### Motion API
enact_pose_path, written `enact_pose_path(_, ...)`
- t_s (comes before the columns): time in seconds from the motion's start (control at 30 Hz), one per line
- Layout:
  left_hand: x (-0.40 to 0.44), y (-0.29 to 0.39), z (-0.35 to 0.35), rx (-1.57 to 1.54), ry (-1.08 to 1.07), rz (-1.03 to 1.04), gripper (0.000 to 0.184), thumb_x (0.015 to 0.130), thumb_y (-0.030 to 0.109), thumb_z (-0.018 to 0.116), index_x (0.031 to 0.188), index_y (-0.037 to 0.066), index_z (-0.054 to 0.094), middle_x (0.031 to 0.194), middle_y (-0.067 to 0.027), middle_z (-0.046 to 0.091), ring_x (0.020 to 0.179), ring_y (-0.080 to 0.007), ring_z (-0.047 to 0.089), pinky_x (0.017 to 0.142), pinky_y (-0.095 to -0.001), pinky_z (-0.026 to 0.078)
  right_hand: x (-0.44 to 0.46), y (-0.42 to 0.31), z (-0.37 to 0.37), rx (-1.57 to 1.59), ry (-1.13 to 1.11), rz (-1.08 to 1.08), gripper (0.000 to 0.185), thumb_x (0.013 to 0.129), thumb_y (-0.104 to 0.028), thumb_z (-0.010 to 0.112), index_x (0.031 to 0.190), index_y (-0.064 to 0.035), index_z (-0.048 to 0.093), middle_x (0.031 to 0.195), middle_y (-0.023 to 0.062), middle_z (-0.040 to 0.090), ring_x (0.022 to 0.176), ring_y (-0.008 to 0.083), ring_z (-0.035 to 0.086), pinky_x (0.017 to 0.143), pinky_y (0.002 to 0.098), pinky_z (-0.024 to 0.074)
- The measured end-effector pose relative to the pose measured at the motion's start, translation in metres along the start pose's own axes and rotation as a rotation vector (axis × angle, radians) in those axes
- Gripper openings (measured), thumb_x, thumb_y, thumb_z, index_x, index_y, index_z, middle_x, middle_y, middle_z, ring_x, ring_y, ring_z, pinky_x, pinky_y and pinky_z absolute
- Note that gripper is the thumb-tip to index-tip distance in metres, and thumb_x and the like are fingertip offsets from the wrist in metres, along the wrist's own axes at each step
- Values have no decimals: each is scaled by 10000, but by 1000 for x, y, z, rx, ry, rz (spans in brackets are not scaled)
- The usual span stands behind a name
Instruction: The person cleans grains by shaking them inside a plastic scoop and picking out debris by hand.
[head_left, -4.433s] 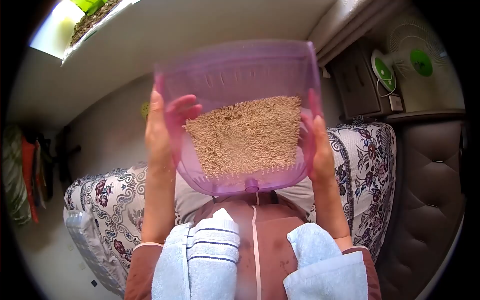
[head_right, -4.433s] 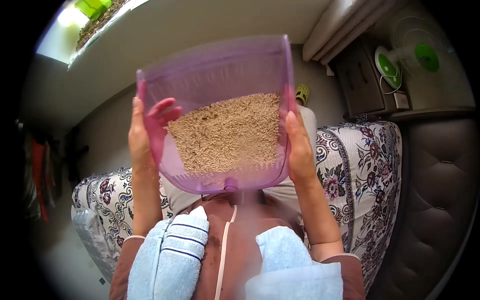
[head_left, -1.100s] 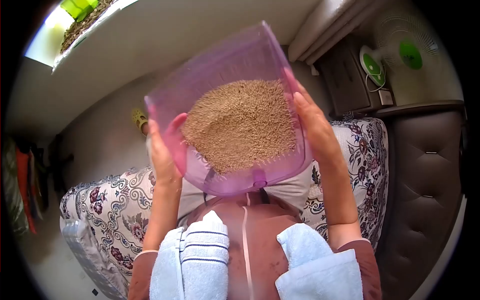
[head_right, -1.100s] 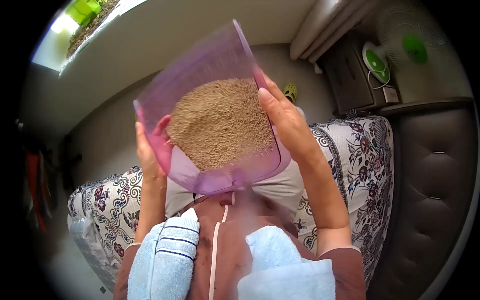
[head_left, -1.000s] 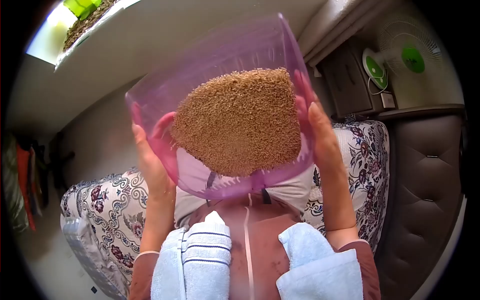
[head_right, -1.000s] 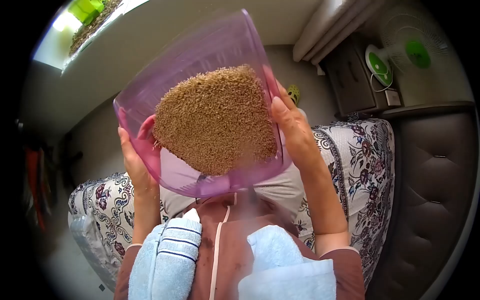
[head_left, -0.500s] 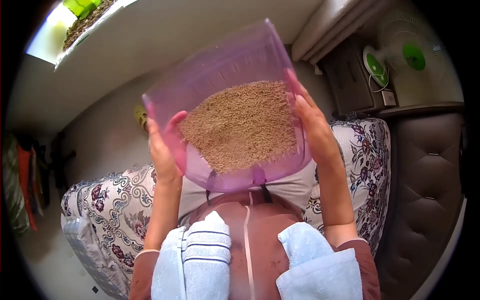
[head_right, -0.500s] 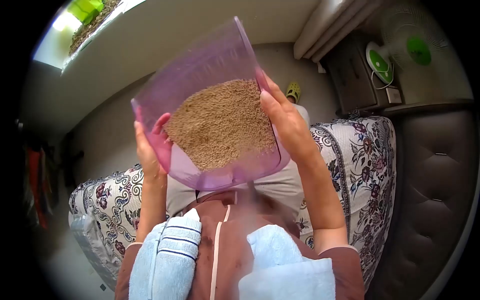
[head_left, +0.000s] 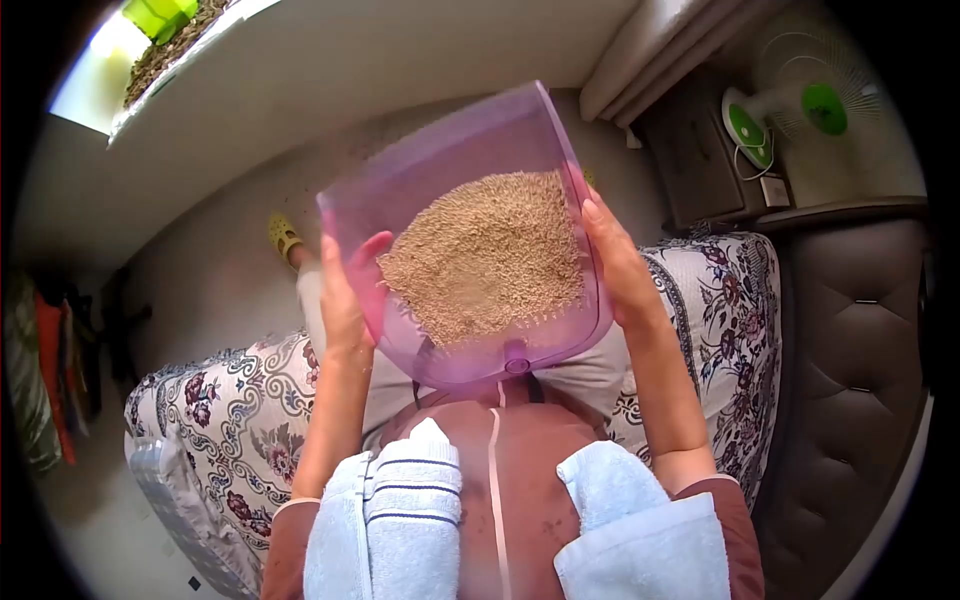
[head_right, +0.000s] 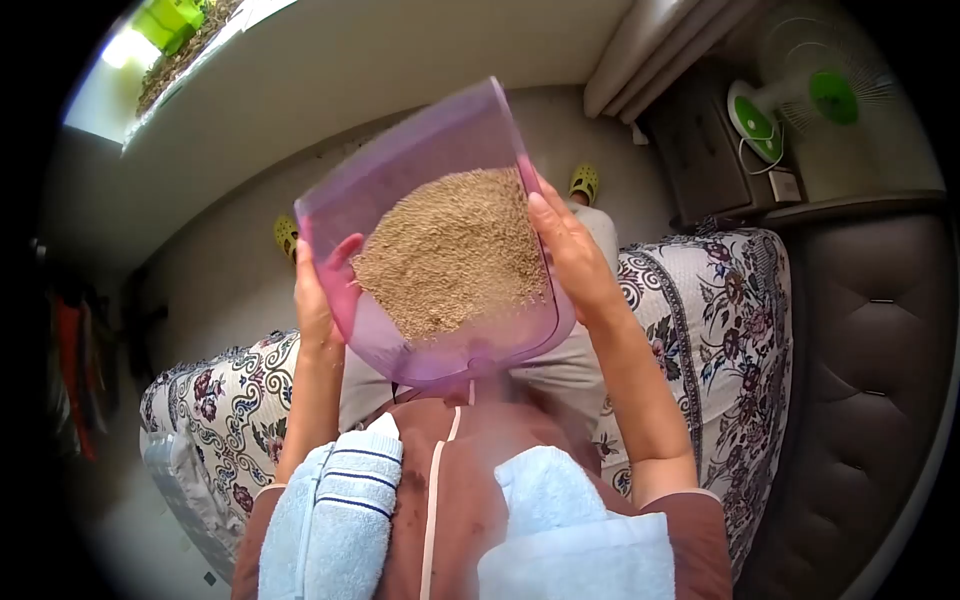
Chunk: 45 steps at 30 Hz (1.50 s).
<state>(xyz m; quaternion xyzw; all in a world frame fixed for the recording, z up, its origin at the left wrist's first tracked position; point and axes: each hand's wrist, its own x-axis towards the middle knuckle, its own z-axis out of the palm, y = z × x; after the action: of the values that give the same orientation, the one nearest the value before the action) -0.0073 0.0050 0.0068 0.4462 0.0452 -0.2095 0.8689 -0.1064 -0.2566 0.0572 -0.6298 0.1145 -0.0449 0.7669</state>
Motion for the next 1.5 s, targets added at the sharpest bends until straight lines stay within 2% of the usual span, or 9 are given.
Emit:
enact_pose_path(0.13, -18, 37, 27, -34, -33, 191, 530, 1019, 462, 290, 1503, 275, 183, 1182, -145, 587, 1018, -230, 589, 915, -345, 462, -7, -39, 27, -9, -5, -267, 532, 1025, -292, 342, 1473, -17, 254, 1457, 101, 377, 1337, 185, 353, 1108, 313, 264)
enact_pose_path(0.3, 1, 14, 15, 242, 34, 178, 548, 1030, 401, 313, 1482, 95, 260, 1282, -63, 524, 992, -158, 567, 905, -294, 448, -9, 57, -4, 351, 27, 31, 542, 1025, -314, 326, 1470, -14, 251, 1431, 130, 399, 1320, 193, 377, 1098, 325, 286)
enact_pose_path(0.47, 3, -3, 5, 220, 108, -18, 512, 1016, 433, 332, 1478, 224, 261, 1146, -137, 571, 959, -207, 589, 828, -353, 504, -13, 82, -22, 228, 169, 194, 522, 1022, -285, 354, 1453, 3, 288, 1432, 118, 405, 1326, 189, 369, 1102, 294, 275)
enact_pose_path(0.63, -8, 13, 14, -43, 65, 58, 515, 1004, 501, 299, 1482, 327, 214, 1107, -145, 586, 967, -252, 605, 820, -376, 514, -11, -39, 17, -129, -16, -137, 518, 1021, -268, 366, 1465, -18, 279, 1442, 101, 397, 1309, 175, 388, 1097, 291, 281)
enact_pose_path(0.77, -10, 30, 31, 177, -32, 189, 550, 1006, 500, 298, 1499, 283, 189, 1073, -125, 616, 952, -211, 612, 832, -352, 499, 4, 14, -9, 169, -28, -86, 549, 1021, -310, 322, 1487, -38, 219, 1487, 77, 328, 1384, 173, 279, 1120, 306, 242)
enact_pose_path(0.9, 4, 1, 6, 318, 34, 93, 549, 1008, 481, 319, 1499, 263, 205, 1063, -129, 607, 936, -204, 600, 813, -340, 496, -18, 65, -15, 298, 60, 59, 561, 1020, -365, 334, 1478, -51, 251, 1456, 111, 357, 1260, 208, 425, 1060, 328, 339)
enact_pose_path(1.17, 0, -15, -13, 147, 109, -164, 538, 995, 496, 350, 1486, 334, 201, 1108, -145, 582, 960, -255, 603, 830, -376, 504, -7, 45, -13, 96, 80, 89, 511, 1022, -262, 365, 1458, -7, 291, 1478, 94, 353, 1365, 176, 311, 1129, 286, 212)
enact_pose_path(1.3, -18, 25, 17, -20, 67, 87, 535, 997, 494, 339, 1486, 337, 192, 1111, -153, 589, 973, -269, 608, 854, -400, 491, -13, -29, 19, 20, -17, -147, 517, 1022, -255, 364, 1469, -14, 266, 1487, 94, 338, 1372, 172, 298, 1133, 292, 207)
enact_pose_path(1.5, -3, 17, 9, 308, 46, 126, 545, 1014, 463, 312, 1495, 225, 221, 1040, -135, 608, 888, -180, 595, 816, -324, 485, -15, 65, 0, 247, 99, 30, 567, 1013, -373, 349, 1489, -83, 244, 1469, 87, 358, 1318, 211, 370, 1096, 343, 288)
